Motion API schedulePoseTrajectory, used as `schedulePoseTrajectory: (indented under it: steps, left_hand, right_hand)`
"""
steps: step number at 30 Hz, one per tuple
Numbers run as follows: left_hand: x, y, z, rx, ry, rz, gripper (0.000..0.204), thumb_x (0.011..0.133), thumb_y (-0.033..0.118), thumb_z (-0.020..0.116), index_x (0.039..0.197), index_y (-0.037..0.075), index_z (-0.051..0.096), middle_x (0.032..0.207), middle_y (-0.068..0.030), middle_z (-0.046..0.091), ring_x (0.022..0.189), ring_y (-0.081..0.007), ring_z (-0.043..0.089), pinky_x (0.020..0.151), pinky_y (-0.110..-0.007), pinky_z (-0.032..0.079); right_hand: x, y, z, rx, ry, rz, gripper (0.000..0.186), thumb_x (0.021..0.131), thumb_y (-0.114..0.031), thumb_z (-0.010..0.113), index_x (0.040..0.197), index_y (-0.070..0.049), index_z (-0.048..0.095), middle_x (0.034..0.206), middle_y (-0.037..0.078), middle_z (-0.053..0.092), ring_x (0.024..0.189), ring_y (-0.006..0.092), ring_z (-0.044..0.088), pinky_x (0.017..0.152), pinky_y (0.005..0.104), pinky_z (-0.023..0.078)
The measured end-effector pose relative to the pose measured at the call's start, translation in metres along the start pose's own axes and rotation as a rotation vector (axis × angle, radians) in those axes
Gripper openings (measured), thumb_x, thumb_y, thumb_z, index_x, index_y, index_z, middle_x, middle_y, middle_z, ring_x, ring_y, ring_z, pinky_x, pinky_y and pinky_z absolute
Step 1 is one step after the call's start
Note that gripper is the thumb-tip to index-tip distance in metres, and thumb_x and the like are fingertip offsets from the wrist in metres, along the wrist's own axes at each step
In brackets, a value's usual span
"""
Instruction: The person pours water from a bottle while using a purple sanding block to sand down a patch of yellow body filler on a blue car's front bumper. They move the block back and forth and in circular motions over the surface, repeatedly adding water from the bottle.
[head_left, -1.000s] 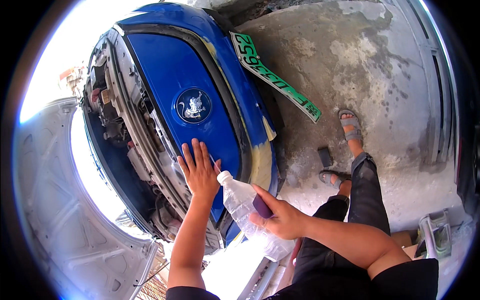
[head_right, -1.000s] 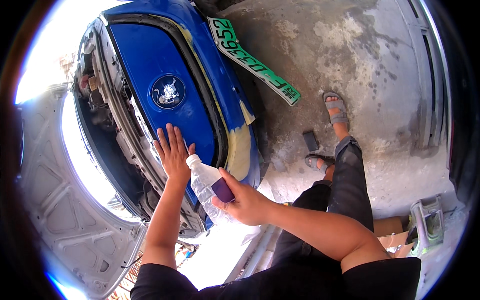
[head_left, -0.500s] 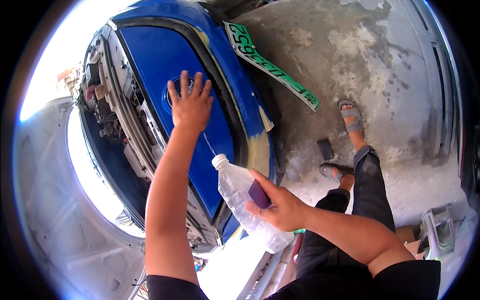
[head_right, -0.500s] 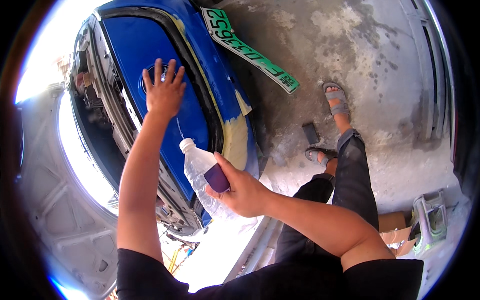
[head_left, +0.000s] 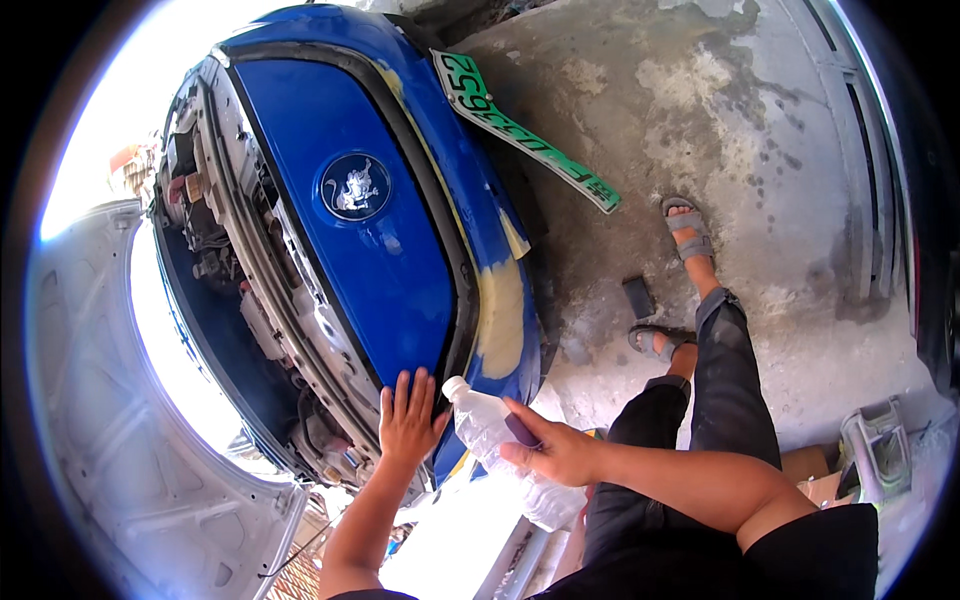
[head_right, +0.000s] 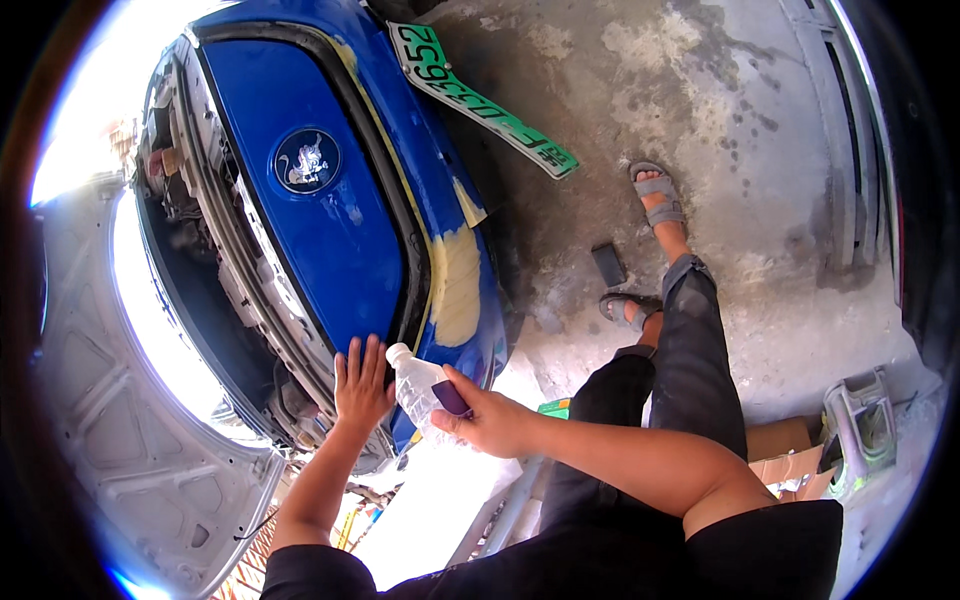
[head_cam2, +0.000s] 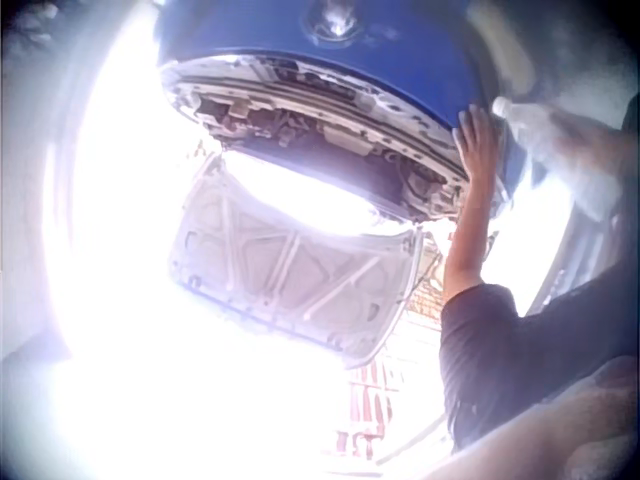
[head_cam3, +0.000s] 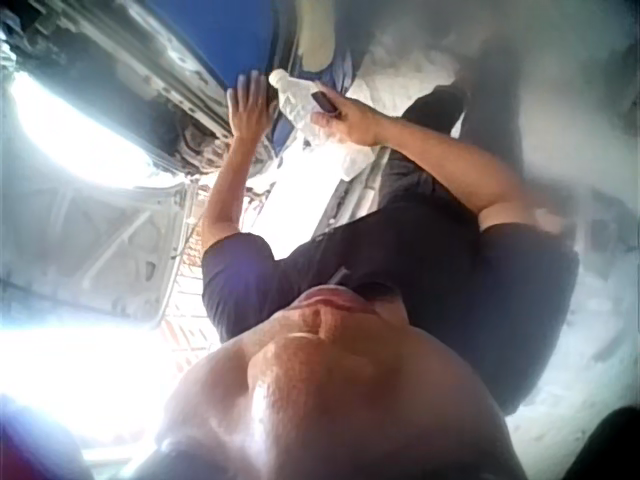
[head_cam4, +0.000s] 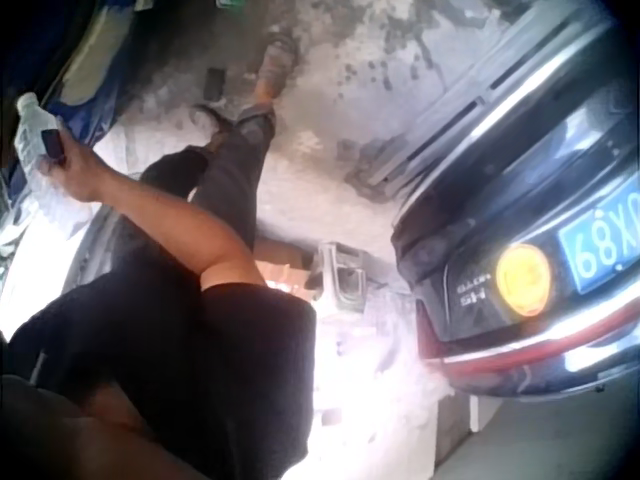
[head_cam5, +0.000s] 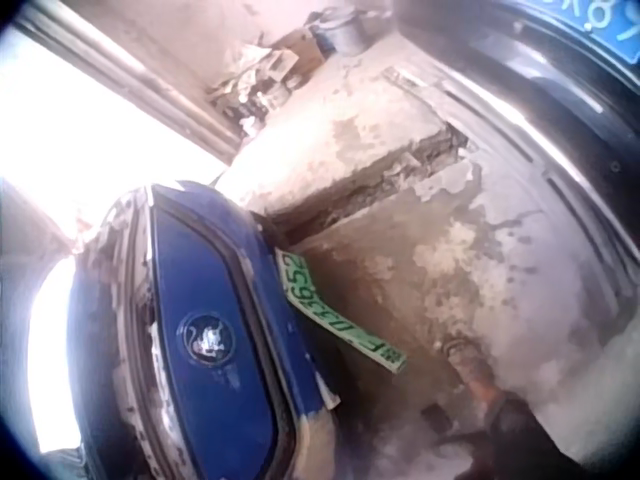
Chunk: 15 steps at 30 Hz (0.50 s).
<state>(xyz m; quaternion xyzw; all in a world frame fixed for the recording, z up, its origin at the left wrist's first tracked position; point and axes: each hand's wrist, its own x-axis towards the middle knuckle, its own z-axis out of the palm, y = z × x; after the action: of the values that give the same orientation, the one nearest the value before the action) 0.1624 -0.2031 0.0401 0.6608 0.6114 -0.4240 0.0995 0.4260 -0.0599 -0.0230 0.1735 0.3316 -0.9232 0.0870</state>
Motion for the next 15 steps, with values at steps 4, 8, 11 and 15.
schedulePoseTrajectory:
  steps: [4, 8, 11, 15]
  left_hand:
    - [-0.020, 0.011, 0.002, -0.132, -0.143, -0.066, 0.077, 0.085, 0.050, 0.053, 0.142, 0.001, 0.037, 0.154, -0.0163, 0.024, 0.144, -0.0359, 0.017, 0.115, -0.050, 0.009]
    - [0.050, 0.040, -0.018, -0.052, -0.120, -0.060, 0.080, 0.083, 0.048, 0.056, 0.140, -0.006, 0.037, 0.153, -0.0225, 0.023, 0.144, -0.0364, 0.016, 0.117, -0.046, 0.009]
    - [0.132, 0.048, -0.017, 0.006, 0.116, -0.011, 0.073, 0.084, 0.041, 0.056, 0.138, -0.005, 0.040, 0.151, -0.0221, 0.027, 0.143, -0.0373, 0.019, 0.116, -0.047, 0.014]
    - [0.240, 0.041, -0.044, 0.023, 0.162, -0.125, 0.078, 0.085, 0.050, 0.053, 0.139, -0.005, 0.039, 0.149, -0.0218, 0.032, 0.144, -0.0360, 0.018, 0.115, -0.050, 0.015]
  right_hand:
    - [0.002, 0.007, -0.009, -0.006, 0.156, -0.100, 0.088, 0.093, -0.056, 0.050, 0.148, 0.003, 0.013, 0.105, 0.023, 0.062, 0.089, 0.0273, 0.065, 0.081, 0.0337, 0.049]
    - [0.004, -0.016, -0.038, 0.000, 0.238, -0.083, 0.085, 0.094, -0.053, 0.051, 0.146, 0.005, 0.017, 0.106, 0.023, 0.062, 0.092, 0.0281, 0.065, 0.082, 0.0332, 0.049]
    - [0.007, -0.028, -0.056, -0.029, 0.283, -0.142, 0.082, 0.095, -0.048, 0.052, 0.146, 0.005, 0.015, 0.105, 0.023, 0.062, 0.088, 0.0268, 0.066, 0.079, 0.0334, 0.050]
    - [0.011, -0.052, -0.090, -0.030, 0.302, -0.206, 0.080, 0.095, -0.042, 0.054, 0.146, 0.005, 0.013, 0.106, 0.024, 0.061, 0.087, 0.0271, 0.066, 0.078, 0.0341, 0.050]
